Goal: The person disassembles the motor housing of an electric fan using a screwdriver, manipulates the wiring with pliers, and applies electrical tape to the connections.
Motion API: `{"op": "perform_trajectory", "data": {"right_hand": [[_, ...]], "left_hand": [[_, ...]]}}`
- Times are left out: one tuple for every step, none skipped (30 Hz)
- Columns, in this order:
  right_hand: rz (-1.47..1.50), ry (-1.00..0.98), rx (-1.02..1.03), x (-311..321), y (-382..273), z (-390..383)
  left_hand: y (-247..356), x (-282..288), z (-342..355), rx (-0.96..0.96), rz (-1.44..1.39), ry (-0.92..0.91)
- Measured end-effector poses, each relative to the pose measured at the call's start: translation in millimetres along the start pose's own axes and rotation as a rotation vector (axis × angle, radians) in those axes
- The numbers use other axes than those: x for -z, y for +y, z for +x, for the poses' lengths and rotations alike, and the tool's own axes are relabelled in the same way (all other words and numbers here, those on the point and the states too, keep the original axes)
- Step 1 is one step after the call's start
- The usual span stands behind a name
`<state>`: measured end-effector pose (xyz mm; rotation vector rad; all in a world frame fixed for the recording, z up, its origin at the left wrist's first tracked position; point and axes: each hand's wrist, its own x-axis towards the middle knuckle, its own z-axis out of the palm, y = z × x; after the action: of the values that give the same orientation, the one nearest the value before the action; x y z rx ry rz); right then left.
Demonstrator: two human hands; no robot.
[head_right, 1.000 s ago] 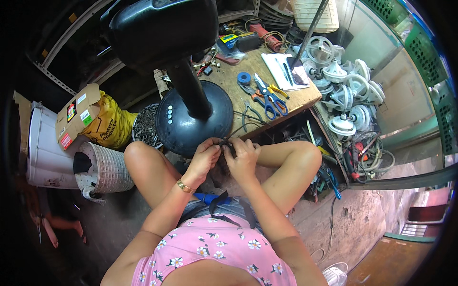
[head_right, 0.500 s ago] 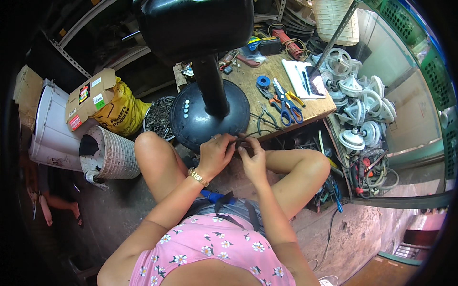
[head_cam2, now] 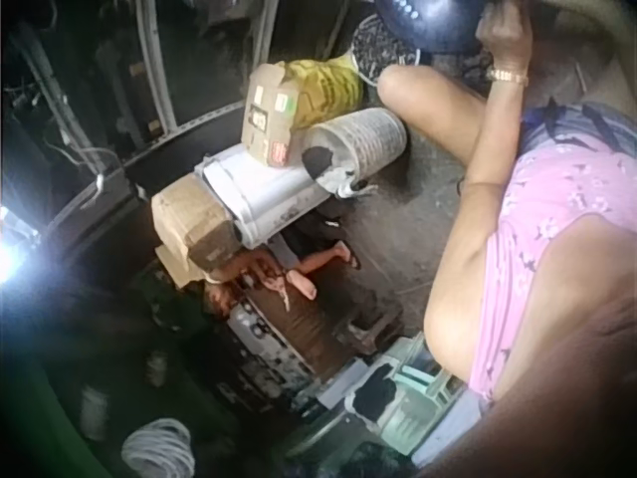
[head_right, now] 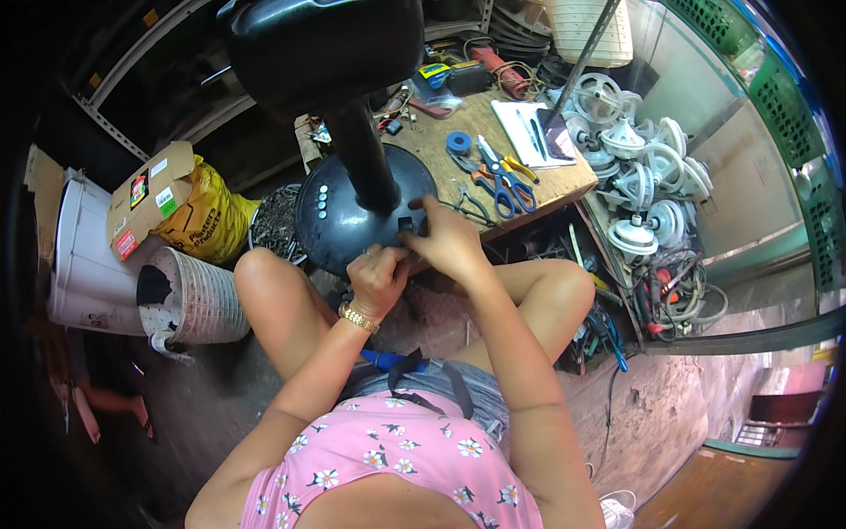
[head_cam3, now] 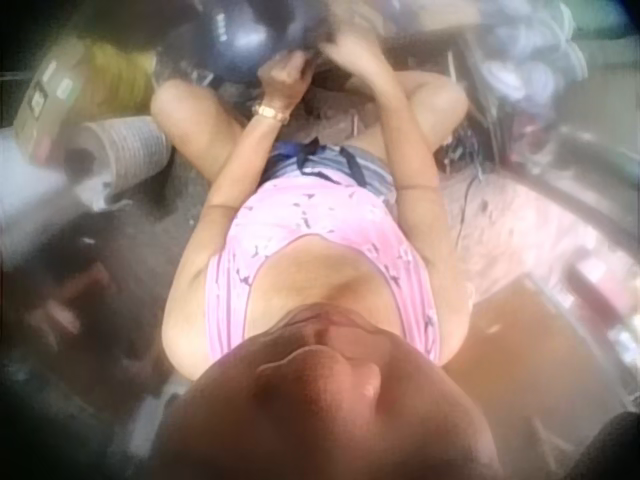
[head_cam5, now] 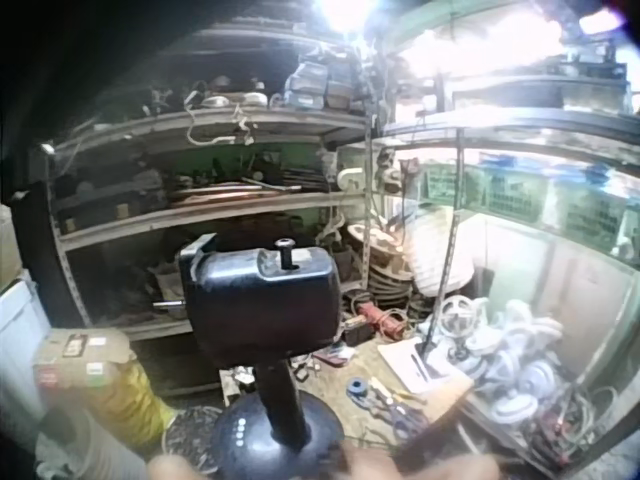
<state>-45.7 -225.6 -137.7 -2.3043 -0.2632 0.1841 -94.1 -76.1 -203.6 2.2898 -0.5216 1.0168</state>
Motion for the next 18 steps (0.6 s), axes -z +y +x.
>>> {"op": "perform_trajectory", "data": {"right_hand": [[0.105, 0.003, 0.007, -5, 1, 4], [0.208, 0.018, 0.012, -7, 5, 8], [0.384, -0.013, 0.036, -18, 16, 15], [0.536, -0.005, 0.011, -19, 11, 14], [0.689, 0.005, -0.015, -19, 4, 12], [0.841, 0.016, -0.041, -20, 0, 10], [0.942, 0.031, -0.056, -17, 3, 9], [1.042, 0.046, -0.071, -12, 8, 7], [1.143, 0.062, -0.087, -7, 13, 4], [1.199, 0.068, -0.071, -6, 16, 0], [1.255, 0.074, -0.055, -6, 19, -8], [1.31, 0.079, -0.039, -9, 20, -16], [1.238, 0.126, 0.005, -13, 19, -25], [1.174, 0.143, 0.083, -16, 23, -33], [1.108, 0.159, 0.16, -21, 31, -39], [1.042, 0.172, 0.236, -27, 38, -48], [0.899, 0.232, 0.157, -35, 45, -56], [0.616, 0.286, 0.225, -39, 52, -58]], "left_hand": [[-3, -2, -5, 0.011, -0.006, -0.014], [-5, -5, -7, 0.013, -0.019, -0.028], [-6, -9, -10, 0.015, -0.033, -0.042], [-6, -5, -7, 0.053, -0.034, -0.078], [-4, 0, -6, 0.09, -0.035, -0.114], [-3, 4, -3, 0.126, -0.037, -0.15], [-3, 7, -1, 0.138, -0.062, -0.142], [-3, 10, 1, 0.149, -0.086, -0.135], [-3, 12, 2, 0.16, -0.112, -0.128], [-3, 12, 3, 0.234, -0.14, -0.119], [-1, 11, 4, 0.308, -0.168, -0.11], [-1, 12, 5, 0.382, -0.195, -0.1], [-1, 13, 9, 0.407, -0.192, -0.197], [1, 16, 15, 0.433, -0.192, -0.295], [0, 17, 18, 0.457, -0.192, -0.393], [-2, 15, 16, 0.553, -0.387, -0.434], [-8, 12, 12, 0.648, -0.579, -0.469], [-13, 10, 9, 0.74, -0.773, -0.501]]}}
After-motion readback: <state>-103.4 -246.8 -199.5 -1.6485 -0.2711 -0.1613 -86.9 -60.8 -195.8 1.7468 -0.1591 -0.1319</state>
